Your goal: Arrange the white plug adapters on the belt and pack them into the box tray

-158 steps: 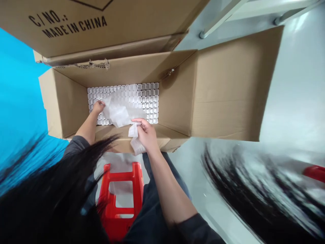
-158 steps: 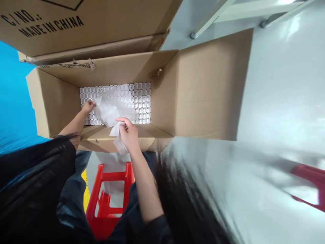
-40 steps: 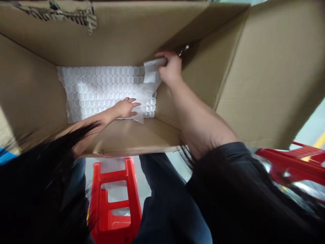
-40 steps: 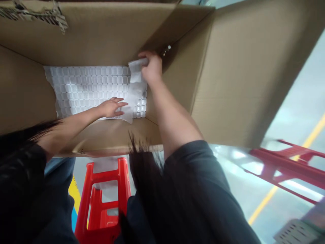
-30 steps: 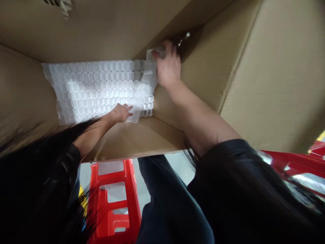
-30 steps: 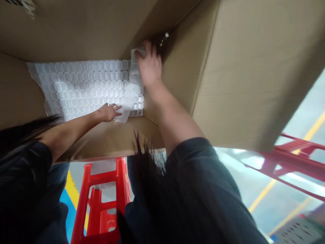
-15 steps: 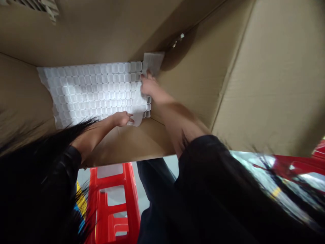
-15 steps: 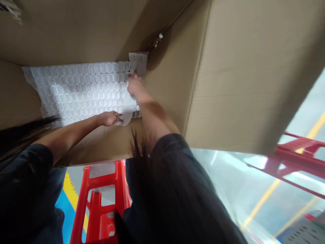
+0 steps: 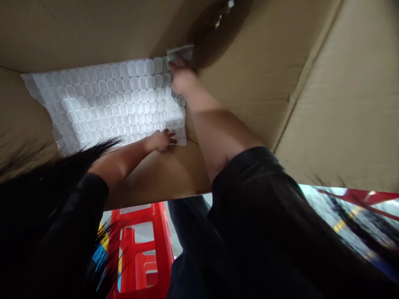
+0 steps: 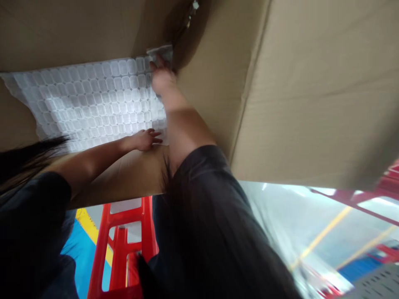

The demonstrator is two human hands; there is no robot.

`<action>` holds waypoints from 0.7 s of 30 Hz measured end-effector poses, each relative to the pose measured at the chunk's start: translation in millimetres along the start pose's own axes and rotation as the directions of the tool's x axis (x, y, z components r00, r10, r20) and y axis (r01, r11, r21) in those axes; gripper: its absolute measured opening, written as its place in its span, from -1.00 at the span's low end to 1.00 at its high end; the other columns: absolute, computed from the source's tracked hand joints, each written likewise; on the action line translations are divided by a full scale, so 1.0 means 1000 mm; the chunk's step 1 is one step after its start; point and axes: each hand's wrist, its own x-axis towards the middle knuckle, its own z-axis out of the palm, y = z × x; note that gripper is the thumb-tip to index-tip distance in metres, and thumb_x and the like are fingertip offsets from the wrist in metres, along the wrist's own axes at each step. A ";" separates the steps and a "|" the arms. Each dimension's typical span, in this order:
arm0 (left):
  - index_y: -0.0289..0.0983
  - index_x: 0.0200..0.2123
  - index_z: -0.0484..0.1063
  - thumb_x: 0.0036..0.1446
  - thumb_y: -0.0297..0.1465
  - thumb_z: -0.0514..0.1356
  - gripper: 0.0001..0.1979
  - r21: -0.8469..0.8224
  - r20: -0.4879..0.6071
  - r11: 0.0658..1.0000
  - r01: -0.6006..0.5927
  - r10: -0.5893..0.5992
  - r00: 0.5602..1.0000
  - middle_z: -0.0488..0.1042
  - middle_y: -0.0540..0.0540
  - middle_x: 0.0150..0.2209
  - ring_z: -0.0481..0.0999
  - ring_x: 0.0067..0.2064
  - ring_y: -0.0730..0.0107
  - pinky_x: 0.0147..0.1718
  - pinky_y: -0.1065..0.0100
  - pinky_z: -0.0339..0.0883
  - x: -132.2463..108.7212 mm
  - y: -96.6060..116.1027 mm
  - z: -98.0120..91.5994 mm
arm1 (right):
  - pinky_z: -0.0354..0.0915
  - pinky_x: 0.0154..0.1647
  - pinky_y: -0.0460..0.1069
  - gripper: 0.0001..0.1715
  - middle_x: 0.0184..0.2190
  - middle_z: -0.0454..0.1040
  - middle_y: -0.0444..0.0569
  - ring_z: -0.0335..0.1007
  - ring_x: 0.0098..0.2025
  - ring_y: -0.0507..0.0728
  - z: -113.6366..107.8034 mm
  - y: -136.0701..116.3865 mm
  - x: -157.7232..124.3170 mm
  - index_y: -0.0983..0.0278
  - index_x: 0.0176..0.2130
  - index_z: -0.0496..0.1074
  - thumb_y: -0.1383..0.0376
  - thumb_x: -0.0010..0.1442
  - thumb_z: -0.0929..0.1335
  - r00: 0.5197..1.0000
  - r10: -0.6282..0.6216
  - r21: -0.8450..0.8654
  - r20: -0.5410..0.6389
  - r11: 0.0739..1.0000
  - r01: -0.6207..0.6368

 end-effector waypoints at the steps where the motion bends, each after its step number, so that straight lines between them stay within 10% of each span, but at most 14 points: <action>1: -0.05 0.31 0.36 0.24 -0.42 0.08 -0.43 0.015 0.017 1.000 0.004 -0.004 1.000 0.10 -0.10 0.48 0.14 0.43 -0.11 0.23 -0.10 0.25 0.001 0.001 -0.001 | 0.02 0.50 0.26 -0.15 0.55 -0.17 0.02 -0.12 0.51 0.30 0.000 0.000 0.002 0.38 0.43 0.09 0.65 0.25 0.30 1.000 -0.006 -0.003 0.024 1.000 0.006; 9: -0.12 0.31 0.36 0.20 -0.50 0.07 -0.40 0.090 0.085 0.996 -0.018 0.010 0.996 0.30 -0.11 0.39 0.06 0.46 -0.04 0.38 -0.21 -0.16 0.027 0.000 0.001 | -0.11 0.55 0.24 -0.04 0.55 -0.29 0.08 -0.32 0.55 0.35 0.005 0.005 0.016 0.39 0.47 -0.01 0.70 0.21 0.31 0.994 -0.028 -0.028 0.104 0.999 0.031; 21: -0.09 0.43 0.17 0.29 -0.54 -0.09 -0.34 0.088 0.002 0.992 -0.093 0.093 0.996 0.28 -0.09 0.40 0.09 0.47 0.06 0.38 -0.12 -0.03 0.023 0.000 0.000 | 0.01 0.48 0.32 0.04 0.52 -0.15 0.16 -0.15 0.51 0.44 -0.002 -0.002 0.011 0.34 0.47 0.01 0.75 0.13 0.31 0.996 -0.025 -0.070 0.080 0.997 0.030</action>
